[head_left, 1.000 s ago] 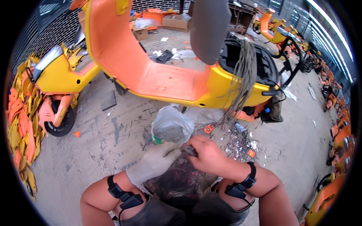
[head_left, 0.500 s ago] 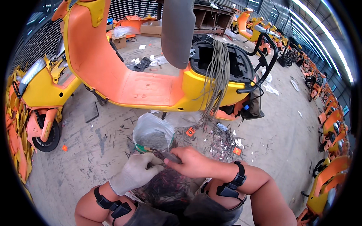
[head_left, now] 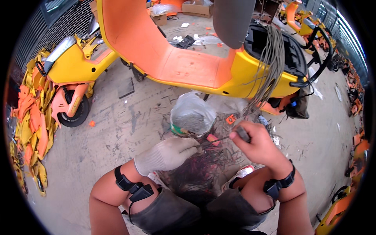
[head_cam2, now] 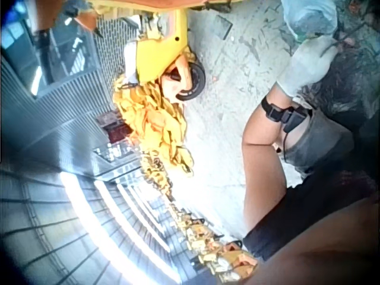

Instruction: The person sits on the floor and uses pliers to strip the insulation off of electrical wires. They hold the wire with one hand and use the pliers in the other to cut and remove the outer sheath, dropping the stripped pieces into a plastic bag.

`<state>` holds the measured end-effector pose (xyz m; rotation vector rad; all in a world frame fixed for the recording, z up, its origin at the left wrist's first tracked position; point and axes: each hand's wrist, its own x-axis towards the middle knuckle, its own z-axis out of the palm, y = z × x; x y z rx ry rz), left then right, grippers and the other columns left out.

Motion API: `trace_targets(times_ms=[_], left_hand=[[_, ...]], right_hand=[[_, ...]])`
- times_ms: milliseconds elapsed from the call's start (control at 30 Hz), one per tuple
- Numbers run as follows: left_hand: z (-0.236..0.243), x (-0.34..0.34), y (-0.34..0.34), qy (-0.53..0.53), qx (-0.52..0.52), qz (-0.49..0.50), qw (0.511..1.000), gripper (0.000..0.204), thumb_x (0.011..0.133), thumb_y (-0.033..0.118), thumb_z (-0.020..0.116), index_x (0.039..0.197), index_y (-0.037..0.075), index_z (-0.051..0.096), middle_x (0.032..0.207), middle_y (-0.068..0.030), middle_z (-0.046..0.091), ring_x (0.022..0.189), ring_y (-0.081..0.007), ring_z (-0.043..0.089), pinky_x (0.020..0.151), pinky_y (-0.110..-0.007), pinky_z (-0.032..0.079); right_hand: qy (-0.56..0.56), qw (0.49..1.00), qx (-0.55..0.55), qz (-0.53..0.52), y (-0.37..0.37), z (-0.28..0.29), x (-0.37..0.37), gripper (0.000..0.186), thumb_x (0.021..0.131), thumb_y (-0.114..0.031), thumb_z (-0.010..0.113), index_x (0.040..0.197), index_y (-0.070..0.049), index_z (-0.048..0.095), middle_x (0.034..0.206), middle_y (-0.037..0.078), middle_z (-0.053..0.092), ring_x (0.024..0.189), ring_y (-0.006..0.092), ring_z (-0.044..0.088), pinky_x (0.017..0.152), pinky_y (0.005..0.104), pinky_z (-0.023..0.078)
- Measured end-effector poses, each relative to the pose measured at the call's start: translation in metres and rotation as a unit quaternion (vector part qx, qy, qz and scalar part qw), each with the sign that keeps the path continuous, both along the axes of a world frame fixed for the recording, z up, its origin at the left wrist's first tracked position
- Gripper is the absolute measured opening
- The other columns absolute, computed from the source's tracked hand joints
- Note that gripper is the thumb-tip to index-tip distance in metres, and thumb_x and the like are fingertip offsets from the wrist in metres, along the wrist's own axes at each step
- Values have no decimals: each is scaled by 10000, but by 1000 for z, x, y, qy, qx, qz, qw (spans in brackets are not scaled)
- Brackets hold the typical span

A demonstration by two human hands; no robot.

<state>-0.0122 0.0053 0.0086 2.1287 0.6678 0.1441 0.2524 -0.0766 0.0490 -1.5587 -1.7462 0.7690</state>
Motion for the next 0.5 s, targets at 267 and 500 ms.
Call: trace_targets(times_ms=[267, 500], left_hand=[[10, -22, -10, 14, 78, 12, 997, 234, 931, 270, 654, 1006, 66, 742, 897, -136, 725, 851, -316, 701, 781, -405, 554], [33, -28, -12, 44, 94, 81, 991, 175, 835, 224, 747, 954, 100, 779, 925, -103, 744, 811, -241, 719, 723, -313, 562]], right_hand=[[5, 999, -28, 27, -16, -21, 5, 259, 903, -198, 734, 867, 32, 621, 713, 179, 562, 587, 346, 568, 558, 404, 441], [100, 994, 5, 37, -9, -8, -6, 209, 938, -184, 707, 930, 18, 655, 787, 146, 660, 656, 297, 642, 642, 346, 510]])
